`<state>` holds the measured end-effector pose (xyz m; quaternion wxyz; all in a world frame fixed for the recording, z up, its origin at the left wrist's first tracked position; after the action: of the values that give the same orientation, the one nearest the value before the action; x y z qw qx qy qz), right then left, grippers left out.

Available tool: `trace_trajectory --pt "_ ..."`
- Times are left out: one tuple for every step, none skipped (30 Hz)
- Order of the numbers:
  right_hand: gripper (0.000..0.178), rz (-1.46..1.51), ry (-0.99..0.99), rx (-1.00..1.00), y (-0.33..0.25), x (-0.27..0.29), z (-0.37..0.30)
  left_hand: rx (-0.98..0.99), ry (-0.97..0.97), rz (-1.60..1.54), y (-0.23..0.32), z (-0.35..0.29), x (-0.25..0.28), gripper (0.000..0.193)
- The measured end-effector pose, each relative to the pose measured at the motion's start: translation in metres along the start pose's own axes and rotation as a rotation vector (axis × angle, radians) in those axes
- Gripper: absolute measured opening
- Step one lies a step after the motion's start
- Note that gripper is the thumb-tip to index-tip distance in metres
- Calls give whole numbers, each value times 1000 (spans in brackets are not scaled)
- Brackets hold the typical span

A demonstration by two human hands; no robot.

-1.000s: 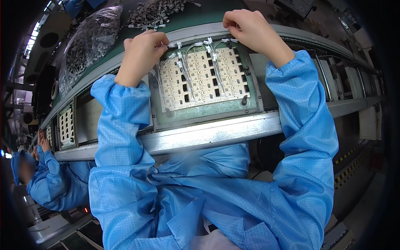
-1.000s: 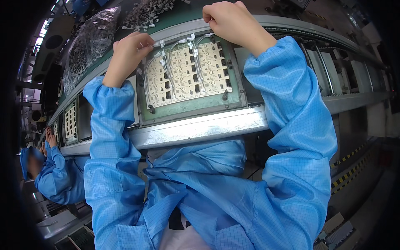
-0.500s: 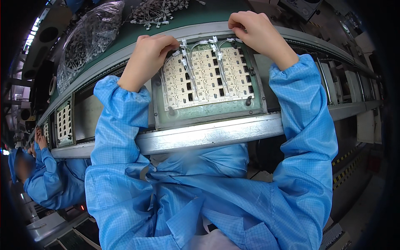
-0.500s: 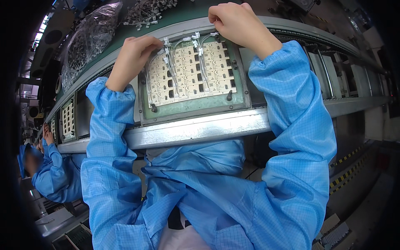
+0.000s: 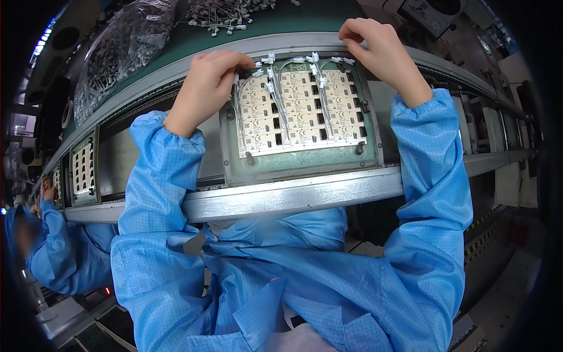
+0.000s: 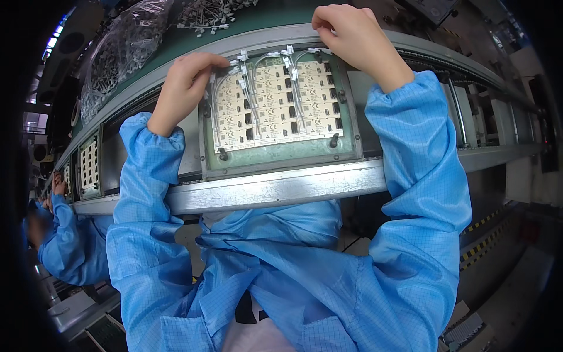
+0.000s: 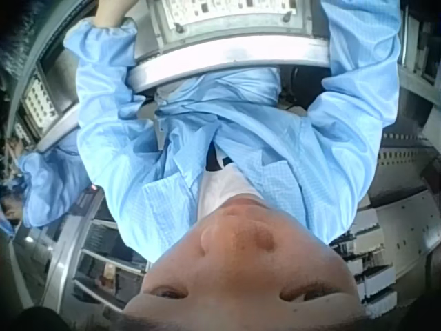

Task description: Picking and placing small electronic components onto a printed circuit board on an assembly line.

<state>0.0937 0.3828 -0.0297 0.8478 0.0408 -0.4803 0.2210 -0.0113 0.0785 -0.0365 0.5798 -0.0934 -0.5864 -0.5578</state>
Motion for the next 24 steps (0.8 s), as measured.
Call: trace_trajectory --pt "11 -5 -8 5 -1 -1 1 -50 45 93 -1 1 2 30" --pt "11 9 -14 -35 -1 -1 3 -100 89 189 0 1 4 29" --pt "11 24 -20 -74 -1 -1 4 -100 96 183 0 2 6 29" --pt "11 17 -25 -68 0 -1 4 -106 129 181 0 3 8 29" --pt "11 -10 -8 -25 1 -2 4 -113 162 180 -1 4 11 28" --pt "10 -38 9 19 2 -2 5 -114 171 178 -1 3 9 28" --pt "10 -45 7 27 2 0 4 -175 207 211 0 2 5 29" --pt "10 -51 5 16 0 3 4 -234 242 244 3 1 4 30" --pt "10 -58 4 6 -4 5 5 -265 248 260 4 0 6 29" --pt "10 -66 1 18 -9 5 8 -264 262 259 5 -2 12 29" --pt "11 -91 50 45 -19 9 11 -257 307 280 11 -6 22 29" --pt "11 -110 103 100 -31 13 25 -238 371 318 14 -8 32 28" --pt "13 -29 135 87 -53 9 32 -231 430 296 17 -10 40 26" --pt "14 83 178 142 -86 2 47 -171 436 322 18 -17 50 29" --pt "18 103 112 175 -114 -9 57 -173 484 360 20 -18 55 29" --pt "26 77 -66 145 -152 -22 62 -171 521 410 22 -21 63 28" --pt "33 44 -190 200 -186 -37 65 -172 592 481 23 -26 75 28" --pt "35 70 -238 266 -208 -50 65 -147 678 507 28 -31 90 22" --pt "35 31 -217 316 -221 -63 66 -75 691 450 23 -45 109 24" --pt "35 -26 -204 340 -227 -74 62 -19 699 366 16 -56 128 27" --pt "35 -36 -198 300 -224 -86 57 210 562 2 3 -70 143 34" --pt "38 -84 -221 316 -228 -96 59 369 614 0 -13 -98 164 38" --pt "41 -144 -259 313 -230 -101 59 425 629 301 -50 -127 189 41" --pt "45 -131 -308 335 -230 -101 61 683 574 406 -84 -155 211 47"
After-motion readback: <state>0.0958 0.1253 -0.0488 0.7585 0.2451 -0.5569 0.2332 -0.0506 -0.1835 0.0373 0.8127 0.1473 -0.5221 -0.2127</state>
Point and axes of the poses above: each hand's wrist, its own z-axis towards the middle knuckle, its own x-axis out of the back of the hand, y = z × x, the point moved 2 cm from there along z, towards the middle knuckle, and after that the axes turned 8 degrees about x, right-handed, at the moved point
